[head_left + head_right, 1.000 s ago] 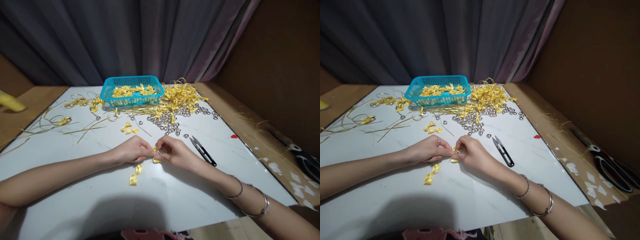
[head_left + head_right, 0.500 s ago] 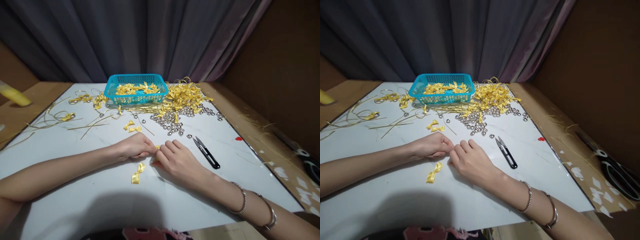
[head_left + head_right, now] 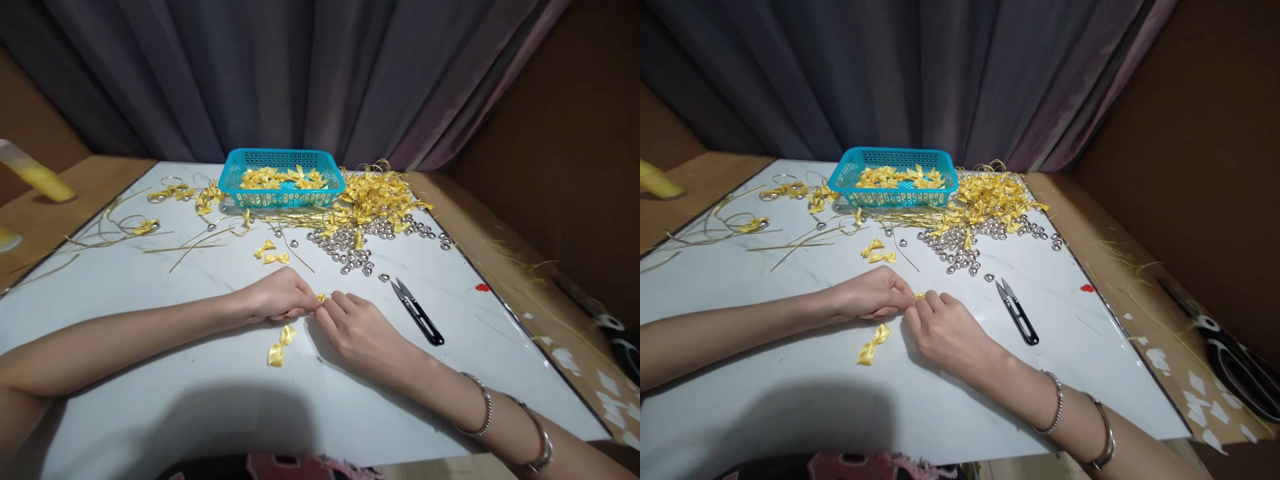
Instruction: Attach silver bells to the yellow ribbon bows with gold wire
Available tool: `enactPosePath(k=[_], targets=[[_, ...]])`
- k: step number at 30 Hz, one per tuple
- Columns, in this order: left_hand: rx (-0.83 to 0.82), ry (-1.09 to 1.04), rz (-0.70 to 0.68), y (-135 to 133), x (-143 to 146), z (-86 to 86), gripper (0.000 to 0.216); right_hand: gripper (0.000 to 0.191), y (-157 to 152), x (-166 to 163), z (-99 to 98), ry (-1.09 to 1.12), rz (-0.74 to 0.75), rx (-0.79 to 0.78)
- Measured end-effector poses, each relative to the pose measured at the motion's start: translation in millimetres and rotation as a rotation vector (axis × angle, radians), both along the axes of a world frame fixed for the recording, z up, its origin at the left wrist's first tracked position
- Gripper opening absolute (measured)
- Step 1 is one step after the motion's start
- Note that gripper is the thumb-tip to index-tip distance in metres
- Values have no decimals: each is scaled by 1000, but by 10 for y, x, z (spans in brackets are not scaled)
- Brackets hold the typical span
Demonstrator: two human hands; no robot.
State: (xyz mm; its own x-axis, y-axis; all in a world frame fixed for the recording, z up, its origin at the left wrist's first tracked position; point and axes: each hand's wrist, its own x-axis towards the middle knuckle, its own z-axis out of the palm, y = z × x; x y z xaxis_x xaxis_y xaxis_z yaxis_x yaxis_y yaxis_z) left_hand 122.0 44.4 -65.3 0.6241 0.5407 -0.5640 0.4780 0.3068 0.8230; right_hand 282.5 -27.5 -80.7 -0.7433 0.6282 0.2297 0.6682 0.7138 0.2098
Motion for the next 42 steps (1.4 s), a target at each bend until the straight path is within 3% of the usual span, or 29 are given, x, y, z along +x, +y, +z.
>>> enactPosePath(k=[9,24,27,29,32,35,38,42], targets=[[87,17,1,-37,-12,2,18,15,23,3,-44,9,57,77],[51,14,3,24,7,-73,18,18,38,-36,-2,-69,125,105],[61,29,2,14,9,-57,18,18,56,5,47,-13,135,-11],[57,25,-4,7,10,-40,21,18,87,69,104,113,118,-195],[44,17,1,4,15,-17,25,16,166,199,193,411,15,-514],[42,20,11,8,14,-11,26,12,252,295,226,637,-123,-720],[39,12,8,11,3,-20,26,7,292,300,189,676,-226,-831],[67,12,-4,11,-8,-17,33,4,269,233,131,687,-285,-852]])
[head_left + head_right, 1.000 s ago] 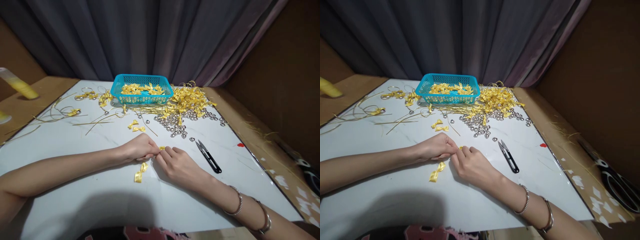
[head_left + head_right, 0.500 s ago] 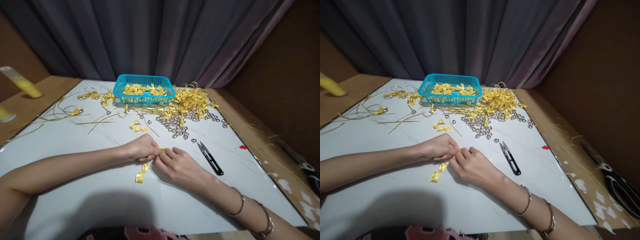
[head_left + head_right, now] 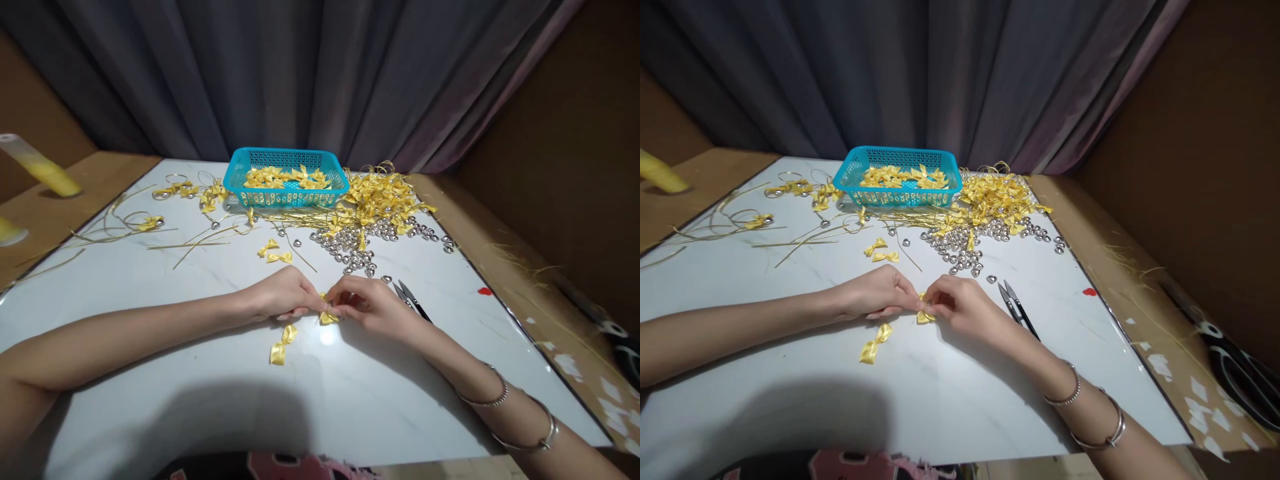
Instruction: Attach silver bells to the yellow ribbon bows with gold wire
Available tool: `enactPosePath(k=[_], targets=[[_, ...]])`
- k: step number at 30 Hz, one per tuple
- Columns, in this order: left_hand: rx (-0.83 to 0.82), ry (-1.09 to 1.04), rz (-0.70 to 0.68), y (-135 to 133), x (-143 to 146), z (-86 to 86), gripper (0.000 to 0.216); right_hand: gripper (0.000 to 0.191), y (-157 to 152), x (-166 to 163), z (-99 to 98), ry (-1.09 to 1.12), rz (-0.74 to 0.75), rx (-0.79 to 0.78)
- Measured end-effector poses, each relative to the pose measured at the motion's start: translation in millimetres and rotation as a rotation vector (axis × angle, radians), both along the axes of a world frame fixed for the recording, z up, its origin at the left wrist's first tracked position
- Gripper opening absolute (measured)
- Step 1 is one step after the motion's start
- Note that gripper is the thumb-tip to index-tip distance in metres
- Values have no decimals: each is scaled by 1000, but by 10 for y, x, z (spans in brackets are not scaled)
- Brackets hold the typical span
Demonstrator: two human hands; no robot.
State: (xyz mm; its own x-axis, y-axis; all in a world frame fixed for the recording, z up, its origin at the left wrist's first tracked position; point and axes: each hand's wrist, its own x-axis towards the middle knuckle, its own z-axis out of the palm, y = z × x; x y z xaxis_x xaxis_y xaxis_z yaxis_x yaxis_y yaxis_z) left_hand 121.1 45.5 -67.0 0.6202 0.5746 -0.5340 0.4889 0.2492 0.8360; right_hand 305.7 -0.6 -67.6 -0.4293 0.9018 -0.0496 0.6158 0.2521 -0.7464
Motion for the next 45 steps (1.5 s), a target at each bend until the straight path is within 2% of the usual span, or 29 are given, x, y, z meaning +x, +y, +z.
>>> enactPosePath(k=[10,22,29,34,40,45], targets=[[30,25,-21,-18,17,59,39,3,-39,-57,-56,75,-53,-36],[-32,-24,-12,4,-15,38,37,3,-10,-79,-106,168,-120,-130],[-19,-23,-15,-2,-21,34,30,4,-14,-88,-81,176,-125,-159],[-30,-1,-3,1,-23,35,13,4,-6,-82,-64,177,-127,-168],[-42,-14,26,3,-24,-6,12,6,2,-37,-60,181,-92,-175],[-56,-29,25,3,-29,-22,12,12,-10,-26,-30,125,-69,-94]])
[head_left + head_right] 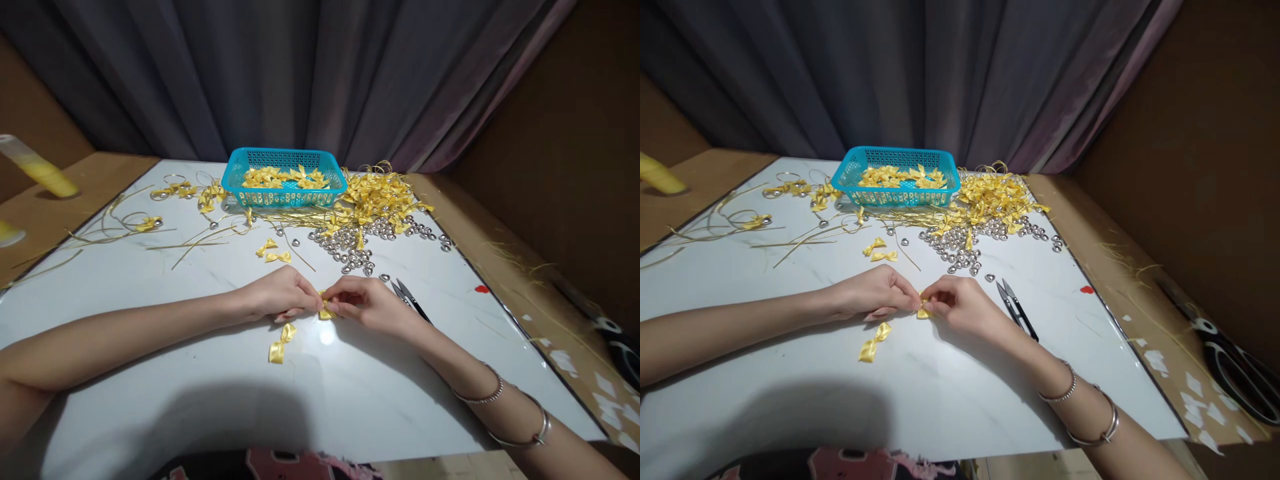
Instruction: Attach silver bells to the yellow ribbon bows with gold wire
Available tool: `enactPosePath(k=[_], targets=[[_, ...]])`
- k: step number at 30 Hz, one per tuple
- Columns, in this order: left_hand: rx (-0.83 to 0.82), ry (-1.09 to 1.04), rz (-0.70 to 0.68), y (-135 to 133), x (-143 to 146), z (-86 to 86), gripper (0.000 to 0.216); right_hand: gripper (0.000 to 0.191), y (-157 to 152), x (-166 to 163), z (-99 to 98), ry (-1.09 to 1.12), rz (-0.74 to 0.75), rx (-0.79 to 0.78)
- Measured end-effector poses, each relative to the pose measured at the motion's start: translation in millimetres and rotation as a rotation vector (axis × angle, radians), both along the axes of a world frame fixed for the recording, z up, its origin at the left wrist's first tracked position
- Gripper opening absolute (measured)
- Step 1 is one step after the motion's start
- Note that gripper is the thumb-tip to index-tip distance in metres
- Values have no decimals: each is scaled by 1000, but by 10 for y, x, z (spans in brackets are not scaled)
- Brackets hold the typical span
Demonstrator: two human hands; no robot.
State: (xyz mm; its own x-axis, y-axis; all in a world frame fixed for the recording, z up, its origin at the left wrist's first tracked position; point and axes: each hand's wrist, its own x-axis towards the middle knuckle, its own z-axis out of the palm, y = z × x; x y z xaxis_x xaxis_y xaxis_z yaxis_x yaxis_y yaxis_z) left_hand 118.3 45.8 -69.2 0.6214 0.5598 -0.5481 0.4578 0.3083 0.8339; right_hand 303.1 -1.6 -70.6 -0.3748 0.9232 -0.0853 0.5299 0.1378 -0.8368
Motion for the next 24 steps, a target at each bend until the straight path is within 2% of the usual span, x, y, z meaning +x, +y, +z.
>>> enactPosePath(k=[8,14,20,24], targets=[[-38,-20,-22,15,-3,12,15,13,-49,-21,67,-135,56,82],[-71,-28,-9,19,4,29,12,9,-192,-139,-37,-273,31,327],[-61,-42,-33,21,-2,8,14,31,-264,-180,-145,-422,60,571],[-73,-49,-25,24,-6,-4,18,29,-246,-150,-128,-396,91,552]])
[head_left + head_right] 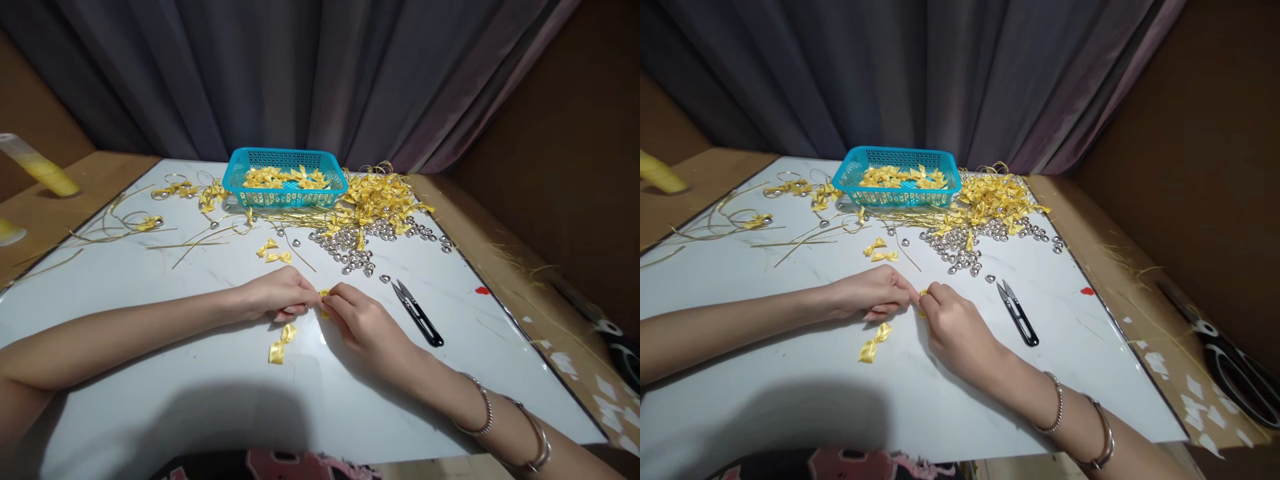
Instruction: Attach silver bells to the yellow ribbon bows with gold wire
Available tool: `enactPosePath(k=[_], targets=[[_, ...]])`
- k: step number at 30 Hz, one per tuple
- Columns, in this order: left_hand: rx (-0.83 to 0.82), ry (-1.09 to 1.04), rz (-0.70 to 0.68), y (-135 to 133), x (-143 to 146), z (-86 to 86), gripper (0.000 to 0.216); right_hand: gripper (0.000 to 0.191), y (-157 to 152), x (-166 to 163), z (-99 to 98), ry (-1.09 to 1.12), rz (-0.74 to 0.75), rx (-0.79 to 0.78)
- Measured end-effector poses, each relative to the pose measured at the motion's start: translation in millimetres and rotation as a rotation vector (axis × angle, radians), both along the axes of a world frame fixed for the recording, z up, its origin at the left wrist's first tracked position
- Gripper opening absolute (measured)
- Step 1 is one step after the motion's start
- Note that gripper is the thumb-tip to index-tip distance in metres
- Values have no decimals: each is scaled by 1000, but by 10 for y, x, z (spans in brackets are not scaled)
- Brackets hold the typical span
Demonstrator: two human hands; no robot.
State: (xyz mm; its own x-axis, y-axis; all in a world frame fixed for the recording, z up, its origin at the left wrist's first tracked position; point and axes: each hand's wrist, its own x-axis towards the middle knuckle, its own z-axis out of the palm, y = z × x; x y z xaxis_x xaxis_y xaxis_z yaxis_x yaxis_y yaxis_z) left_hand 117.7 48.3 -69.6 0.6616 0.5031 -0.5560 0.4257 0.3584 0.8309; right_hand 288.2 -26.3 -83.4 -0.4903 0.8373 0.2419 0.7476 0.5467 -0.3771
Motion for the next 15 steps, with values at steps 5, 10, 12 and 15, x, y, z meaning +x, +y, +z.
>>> enactPosePath(k=[5,10,12,15], targets=[[18,19,-14,-17,7,37,20,26,53,21,46,150,-78,-138],[60,33,-23,-41,28,43,9,24,79,19,39,231,-111,-165],[73,34,-21,-46,34,37,9,22,83,22,26,251,-110,-167],[68,26,-31,-42,28,40,18,18,88,32,11,267,-121,-165]])
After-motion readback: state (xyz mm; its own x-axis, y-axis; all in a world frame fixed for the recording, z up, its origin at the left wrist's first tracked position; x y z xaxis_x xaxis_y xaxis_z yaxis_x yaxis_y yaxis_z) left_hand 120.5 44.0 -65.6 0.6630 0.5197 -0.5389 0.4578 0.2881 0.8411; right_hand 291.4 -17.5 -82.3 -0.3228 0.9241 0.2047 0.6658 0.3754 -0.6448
